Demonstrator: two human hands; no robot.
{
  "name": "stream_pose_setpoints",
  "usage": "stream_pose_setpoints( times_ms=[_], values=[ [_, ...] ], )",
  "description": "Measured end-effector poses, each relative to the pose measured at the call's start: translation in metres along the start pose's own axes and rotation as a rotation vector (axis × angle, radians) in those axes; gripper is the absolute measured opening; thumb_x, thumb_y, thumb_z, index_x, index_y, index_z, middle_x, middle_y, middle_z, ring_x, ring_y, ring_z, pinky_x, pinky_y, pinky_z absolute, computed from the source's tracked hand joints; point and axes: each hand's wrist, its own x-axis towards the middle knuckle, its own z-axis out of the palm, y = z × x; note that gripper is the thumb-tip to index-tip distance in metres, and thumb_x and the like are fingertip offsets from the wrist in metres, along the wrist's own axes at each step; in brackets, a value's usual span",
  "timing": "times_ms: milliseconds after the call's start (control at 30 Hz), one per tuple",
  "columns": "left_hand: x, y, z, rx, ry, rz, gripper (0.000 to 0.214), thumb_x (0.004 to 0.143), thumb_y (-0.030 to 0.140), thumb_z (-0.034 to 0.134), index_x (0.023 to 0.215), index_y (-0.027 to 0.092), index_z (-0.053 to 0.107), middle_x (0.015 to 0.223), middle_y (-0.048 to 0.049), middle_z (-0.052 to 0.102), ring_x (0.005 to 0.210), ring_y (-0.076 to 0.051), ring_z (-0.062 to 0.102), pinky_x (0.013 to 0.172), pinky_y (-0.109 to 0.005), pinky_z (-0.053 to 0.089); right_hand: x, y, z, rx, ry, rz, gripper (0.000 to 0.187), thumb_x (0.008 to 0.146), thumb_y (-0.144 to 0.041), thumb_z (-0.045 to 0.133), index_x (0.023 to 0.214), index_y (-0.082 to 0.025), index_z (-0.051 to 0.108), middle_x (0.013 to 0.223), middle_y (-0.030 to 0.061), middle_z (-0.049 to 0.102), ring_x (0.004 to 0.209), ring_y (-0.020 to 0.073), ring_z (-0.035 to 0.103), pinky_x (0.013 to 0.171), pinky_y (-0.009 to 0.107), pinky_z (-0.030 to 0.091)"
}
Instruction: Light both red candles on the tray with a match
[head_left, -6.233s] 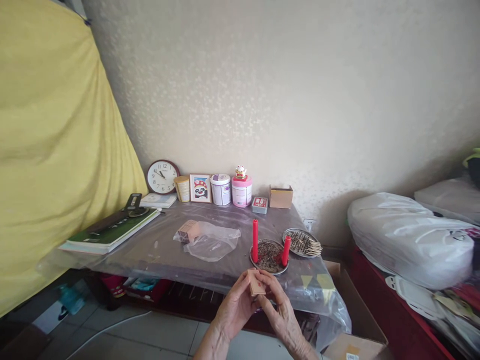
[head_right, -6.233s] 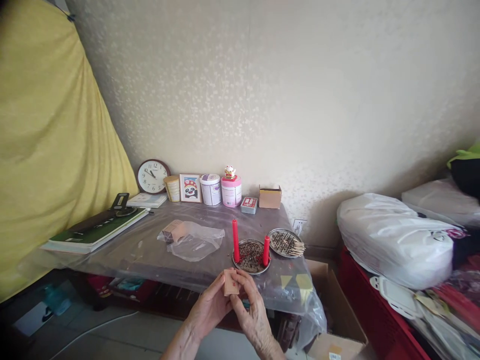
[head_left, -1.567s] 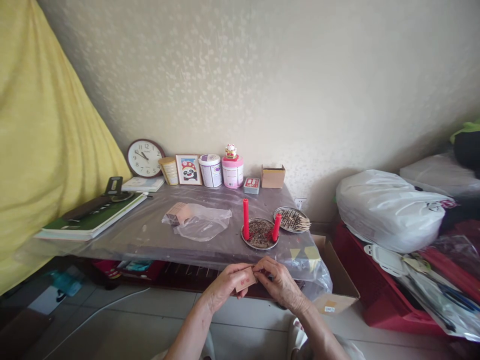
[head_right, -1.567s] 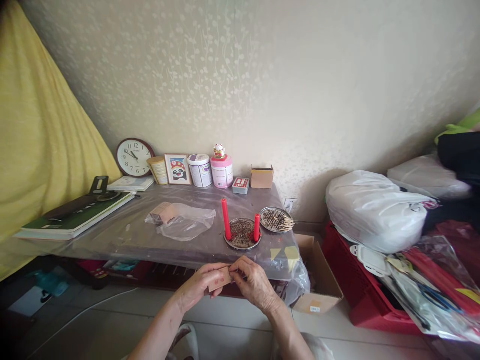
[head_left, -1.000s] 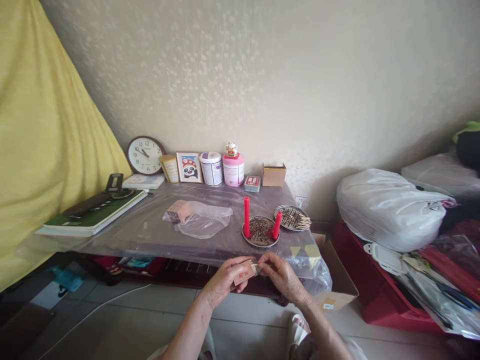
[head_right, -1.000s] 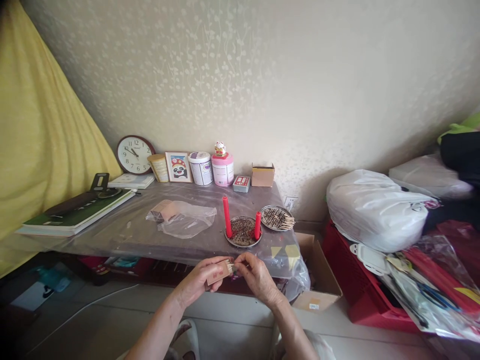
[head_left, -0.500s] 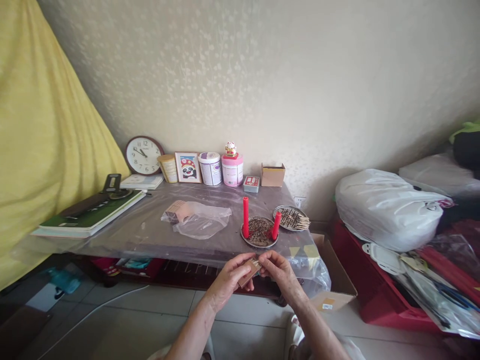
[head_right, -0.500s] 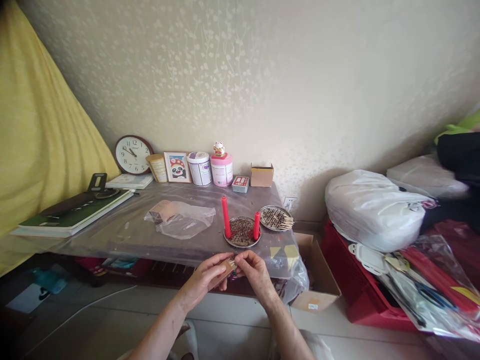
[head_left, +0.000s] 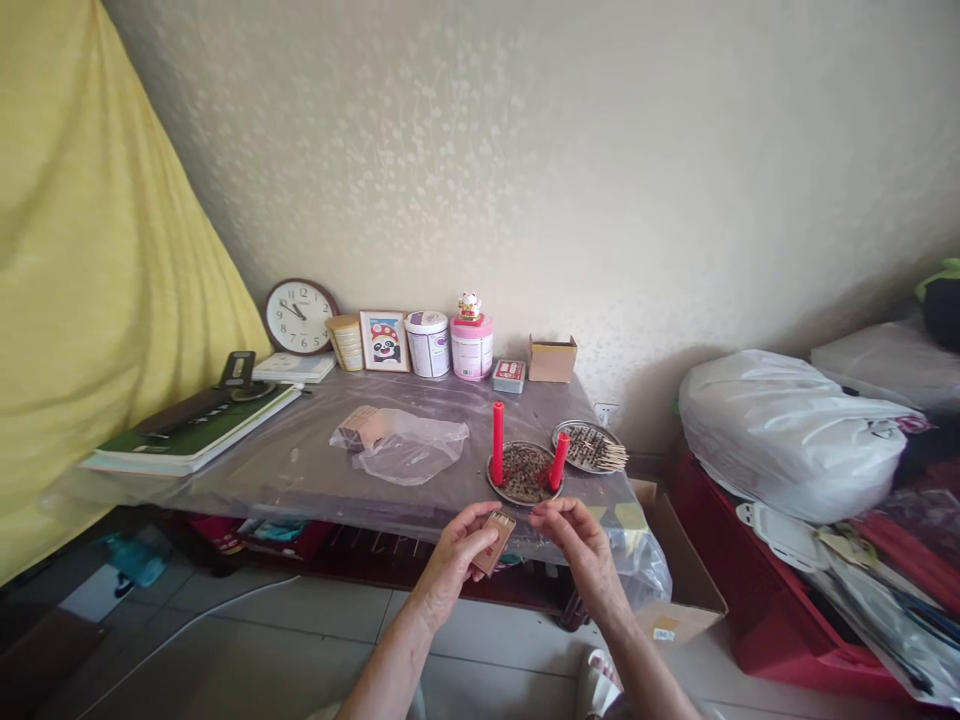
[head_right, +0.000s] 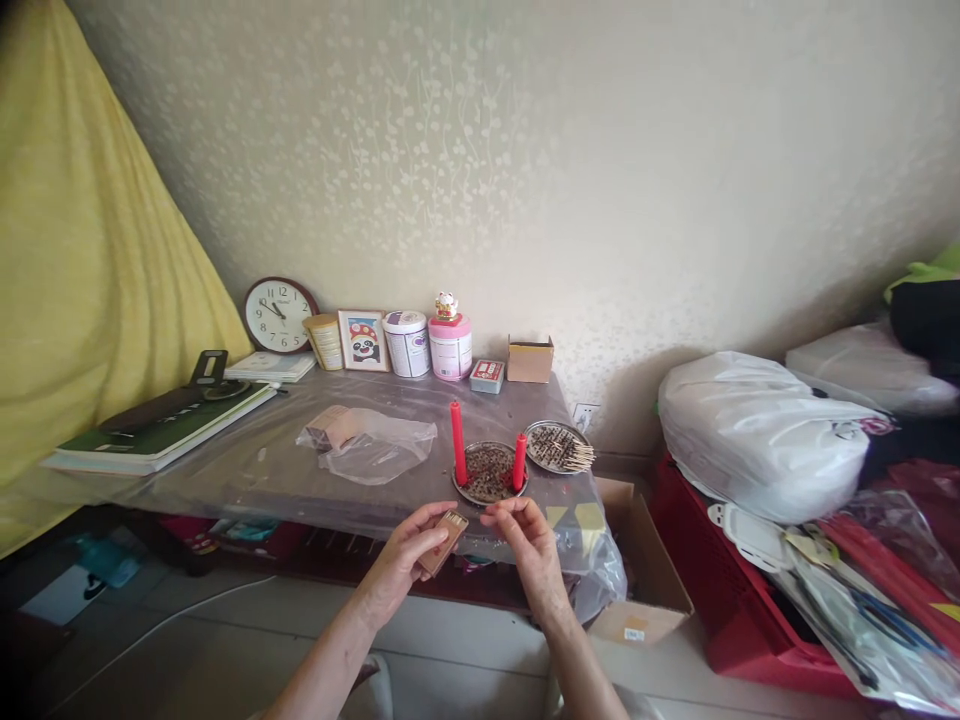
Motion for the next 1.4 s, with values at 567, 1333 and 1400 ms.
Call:
stream_pose_setpoints(
  times_ms=[567, 1333, 1400],
  values=[
    [0.006, -0.011, 0.000, -0.127, -0.052, 0.098, 0.028, 0.075, 0.032, 0.064, 0.098, 0.022, 0.051, 0.081, 0.0018, 0.061, 0.062, -0.011, 0.052, 0.052, -0.022, 0.040, -0.014, 0.015, 0.011, -0.727, -0.295, -0.427, 0.055, 0.080, -0.041, 0.064, 0.128, -0.024, 0.045, 0.130, 0.0121, 0.053, 0.122, 0.0289, 0.049, 0.101, 0.045, 0.042],
    [0.005, -0.011, 0.002, -0.213, -0.101, 0.099, 0.017, 0.080, 0.025, 0.059, 0.089, 0.021, 0.046, 0.069, 0.0061, 0.053, 0.054, -0.008, 0.046, 0.046, -0.020, 0.035, -0.015, 0.017, 0.008, -0.778, -0.271, -0.447, 0.049, 0.081, -0.039, 0.063, 0.125, -0.024, 0.048, 0.125, 0.0099, 0.057, 0.117, 0.0267, 0.054, 0.098, 0.039, 0.046],
    [0.004, -0.011, 0.002, -0.223, -0.100, 0.093, 0.017, 0.080, 0.025, 0.060, 0.088, 0.021, 0.046, 0.069, 0.0061, 0.053, 0.054, -0.008, 0.046, 0.046, -0.020, 0.036, -0.015, 0.017, 0.008, -0.773, -0.266, -0.458, 0.049, 0.080, -0.039, 0.063, 0.125, -0.024, 0.048, 0.124, 0.0093, 0.058, 0.116, 0.0262, 0.055, 0.097, 0.037, 0.047]
  ],
)
